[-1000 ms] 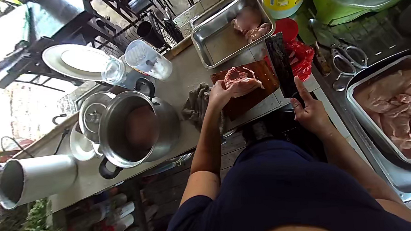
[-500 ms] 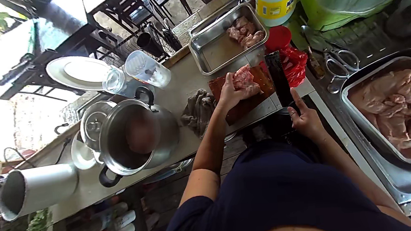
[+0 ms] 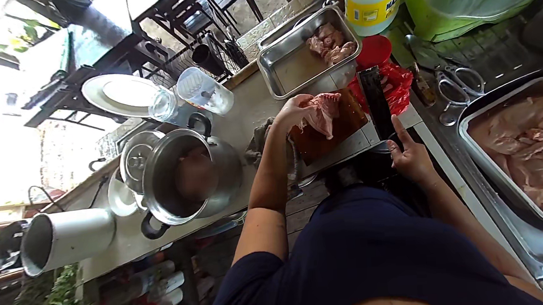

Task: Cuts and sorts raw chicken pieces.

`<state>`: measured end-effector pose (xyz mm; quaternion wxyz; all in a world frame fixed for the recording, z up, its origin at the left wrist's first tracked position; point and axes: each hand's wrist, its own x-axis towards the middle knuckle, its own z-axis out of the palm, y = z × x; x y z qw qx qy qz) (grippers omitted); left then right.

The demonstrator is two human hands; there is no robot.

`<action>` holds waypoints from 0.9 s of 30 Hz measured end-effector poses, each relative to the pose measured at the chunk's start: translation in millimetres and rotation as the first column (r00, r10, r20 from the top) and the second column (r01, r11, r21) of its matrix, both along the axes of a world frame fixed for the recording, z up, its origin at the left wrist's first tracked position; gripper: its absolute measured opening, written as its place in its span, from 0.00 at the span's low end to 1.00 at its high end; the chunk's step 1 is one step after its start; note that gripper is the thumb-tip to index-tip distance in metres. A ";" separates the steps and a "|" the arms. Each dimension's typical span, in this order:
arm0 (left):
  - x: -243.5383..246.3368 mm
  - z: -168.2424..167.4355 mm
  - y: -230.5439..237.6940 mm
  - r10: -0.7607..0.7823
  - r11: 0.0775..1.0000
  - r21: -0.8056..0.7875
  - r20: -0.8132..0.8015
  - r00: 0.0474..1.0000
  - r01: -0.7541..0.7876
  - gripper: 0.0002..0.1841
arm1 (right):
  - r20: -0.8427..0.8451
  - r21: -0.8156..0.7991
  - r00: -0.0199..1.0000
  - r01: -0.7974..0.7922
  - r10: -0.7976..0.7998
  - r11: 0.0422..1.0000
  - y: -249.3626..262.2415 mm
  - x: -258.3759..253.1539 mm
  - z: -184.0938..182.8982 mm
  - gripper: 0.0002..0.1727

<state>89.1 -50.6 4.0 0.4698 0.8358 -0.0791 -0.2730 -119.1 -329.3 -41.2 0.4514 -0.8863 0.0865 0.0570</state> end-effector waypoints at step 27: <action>-14.7 24.7 14.1 0.055 0.945 0.319 0.079 0.995 -0.077 0.28 | -0.013 -0.072 0.996 0.091 -0.092 0.993 -28.4 -21.3 -7.6 0.35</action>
